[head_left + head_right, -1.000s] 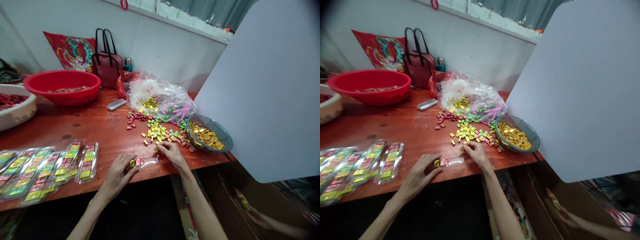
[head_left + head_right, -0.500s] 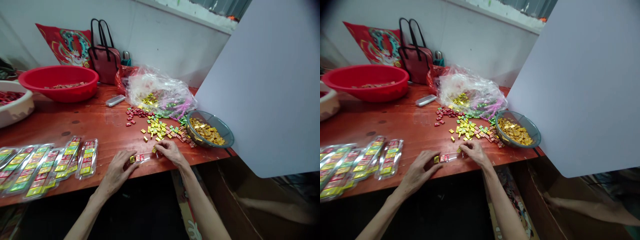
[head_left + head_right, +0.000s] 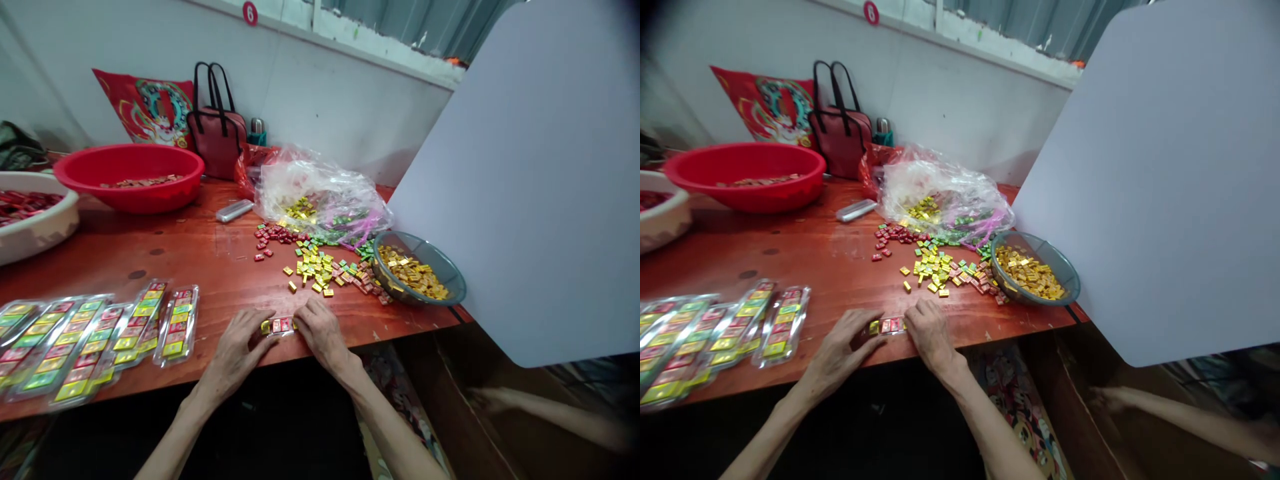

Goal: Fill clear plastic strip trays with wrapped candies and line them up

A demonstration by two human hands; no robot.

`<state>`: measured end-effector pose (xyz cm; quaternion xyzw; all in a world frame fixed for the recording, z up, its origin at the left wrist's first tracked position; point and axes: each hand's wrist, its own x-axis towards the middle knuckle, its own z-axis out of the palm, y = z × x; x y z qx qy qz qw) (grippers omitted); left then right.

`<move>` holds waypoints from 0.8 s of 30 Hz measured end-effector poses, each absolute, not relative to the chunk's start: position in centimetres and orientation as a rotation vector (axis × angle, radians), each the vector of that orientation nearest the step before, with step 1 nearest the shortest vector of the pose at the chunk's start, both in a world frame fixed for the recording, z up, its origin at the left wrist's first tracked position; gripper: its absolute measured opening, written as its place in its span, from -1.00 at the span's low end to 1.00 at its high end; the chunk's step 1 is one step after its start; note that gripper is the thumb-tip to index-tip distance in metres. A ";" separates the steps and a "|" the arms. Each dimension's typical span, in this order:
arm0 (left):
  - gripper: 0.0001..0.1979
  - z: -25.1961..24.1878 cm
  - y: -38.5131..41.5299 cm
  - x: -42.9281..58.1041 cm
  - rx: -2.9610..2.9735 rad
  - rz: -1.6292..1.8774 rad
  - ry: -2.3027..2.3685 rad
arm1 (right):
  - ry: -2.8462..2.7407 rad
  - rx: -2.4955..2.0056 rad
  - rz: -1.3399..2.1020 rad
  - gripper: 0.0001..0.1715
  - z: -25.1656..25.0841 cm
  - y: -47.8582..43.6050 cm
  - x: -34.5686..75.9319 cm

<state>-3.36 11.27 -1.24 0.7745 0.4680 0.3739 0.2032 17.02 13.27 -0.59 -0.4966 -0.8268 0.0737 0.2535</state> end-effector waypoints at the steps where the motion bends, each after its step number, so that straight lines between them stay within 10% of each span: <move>1: -0.67 -1.3 11.3 -3.3 2.164 1.046 1.306 | -2.269 -1.336 0.196 -0.80 -0.6 13.2 17.0; 24: -0.70 -1.2 11.4 -3.3 2.147 1.063 1.327 | -1.986 -1.964 0.030 -0.65 3.2 28.2 23.6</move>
